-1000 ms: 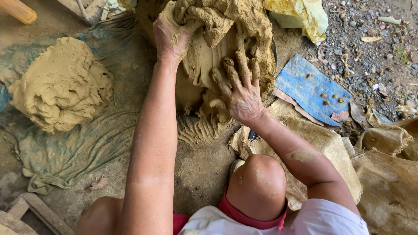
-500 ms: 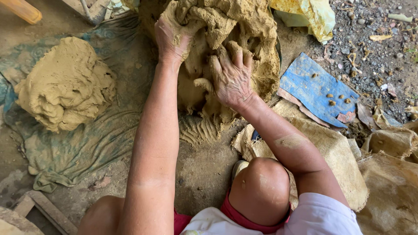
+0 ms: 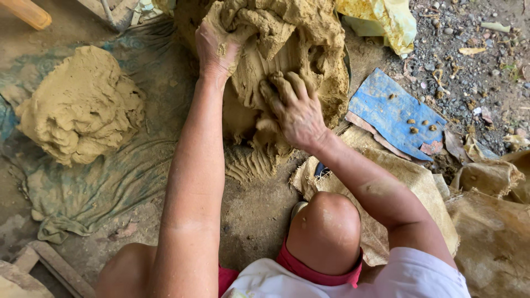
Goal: The person prepares clay for pottery by repeatedly grabbing, tearing, and kneading pieces of wet clay from a large mound into smaller portions by hand.
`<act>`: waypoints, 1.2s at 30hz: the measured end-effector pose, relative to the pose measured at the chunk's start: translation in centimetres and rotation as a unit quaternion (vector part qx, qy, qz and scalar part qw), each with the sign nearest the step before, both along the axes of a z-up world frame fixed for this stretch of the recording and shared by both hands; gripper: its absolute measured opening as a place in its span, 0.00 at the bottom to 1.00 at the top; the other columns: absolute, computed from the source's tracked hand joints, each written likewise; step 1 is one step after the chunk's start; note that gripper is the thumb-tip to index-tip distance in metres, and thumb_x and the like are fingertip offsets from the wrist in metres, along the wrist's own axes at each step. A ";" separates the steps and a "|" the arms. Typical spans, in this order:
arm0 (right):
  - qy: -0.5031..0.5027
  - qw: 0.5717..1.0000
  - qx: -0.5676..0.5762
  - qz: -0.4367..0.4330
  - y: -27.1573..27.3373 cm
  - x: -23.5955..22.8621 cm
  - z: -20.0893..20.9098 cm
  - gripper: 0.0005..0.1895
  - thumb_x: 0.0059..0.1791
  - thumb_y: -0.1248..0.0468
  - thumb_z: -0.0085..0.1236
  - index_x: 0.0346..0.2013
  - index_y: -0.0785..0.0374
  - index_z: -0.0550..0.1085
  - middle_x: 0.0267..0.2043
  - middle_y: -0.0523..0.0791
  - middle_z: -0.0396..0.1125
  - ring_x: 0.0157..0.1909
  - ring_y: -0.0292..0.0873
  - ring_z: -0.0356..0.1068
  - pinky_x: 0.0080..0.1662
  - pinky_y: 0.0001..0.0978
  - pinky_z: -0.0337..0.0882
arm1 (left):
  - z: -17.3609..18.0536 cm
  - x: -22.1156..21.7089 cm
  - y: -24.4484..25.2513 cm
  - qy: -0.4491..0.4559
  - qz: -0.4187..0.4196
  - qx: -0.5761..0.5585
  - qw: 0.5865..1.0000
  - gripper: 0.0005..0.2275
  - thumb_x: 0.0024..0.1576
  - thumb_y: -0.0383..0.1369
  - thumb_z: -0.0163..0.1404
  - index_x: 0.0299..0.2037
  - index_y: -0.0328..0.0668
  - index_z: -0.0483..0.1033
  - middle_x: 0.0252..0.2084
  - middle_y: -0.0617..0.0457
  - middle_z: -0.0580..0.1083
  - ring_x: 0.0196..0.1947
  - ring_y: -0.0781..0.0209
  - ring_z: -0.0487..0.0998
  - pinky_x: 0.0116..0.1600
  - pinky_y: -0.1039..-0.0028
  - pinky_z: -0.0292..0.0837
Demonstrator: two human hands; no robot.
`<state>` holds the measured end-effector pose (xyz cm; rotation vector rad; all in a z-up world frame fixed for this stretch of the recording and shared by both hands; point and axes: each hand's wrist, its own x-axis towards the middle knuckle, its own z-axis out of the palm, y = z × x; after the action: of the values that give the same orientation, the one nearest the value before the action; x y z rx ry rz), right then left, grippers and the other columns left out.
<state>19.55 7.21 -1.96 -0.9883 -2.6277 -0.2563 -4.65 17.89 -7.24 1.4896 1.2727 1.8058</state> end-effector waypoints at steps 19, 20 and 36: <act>-0.029 0.994 -0.065 -0.088 3.4 -2.8 1.4 0.35 0.43 0.65 0.56 0.66 0.49 0.69 0.64 0.55 0.59 0.62 0.56 0.58 0.63 0.69 0.52 | -0.5 0.0 0.5 0.040 0.025 0.007 0.999 0.30 0.51 0.50 0.70 0.56 0.38 0.77 0.53 0.49 0.81 0.53 0.56 0.83 0.60 0.66 0.80; -0.053 0.993 -0.054 -0.096 3.4 -3.0 1.7 0.35 0.40 0.64 0.56 0.64 0.49 0.70 0.64 0.55 0.59 0.62 0.55 0.58 0.63 0.69 0.51 | -0.1 0.1 0.2 0.038 0.026 0.004 0.999 0.29 0.51 0.49 0.70 0.55 0.38 0.77 0.52 0.49 0.82 0.53 0.57 0.83 0.60 0.66 0.80; 0.115 0.988 -0.104 -0.016 2.7 0.7 3.1 0.09 0.51 0.74 0.46 0.39 0.58 0.73 0.51 0.51 0.72 0.55 0.50 0.68 0.47 0.36 0.77 | 0.9 0.7 -0.6 0.001 0.006 -0.013 1.000 0.31 0.52 0.49 0.69 0.59 0.39 0.73 0.55 0.48 0.80 0.55 0.57 0.83 0.65 0.64 0.79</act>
<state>20.22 9.91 1.16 -1.0559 -2.4645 0.1207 -3.91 17.28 -6.33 1.4745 1.3033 1.7886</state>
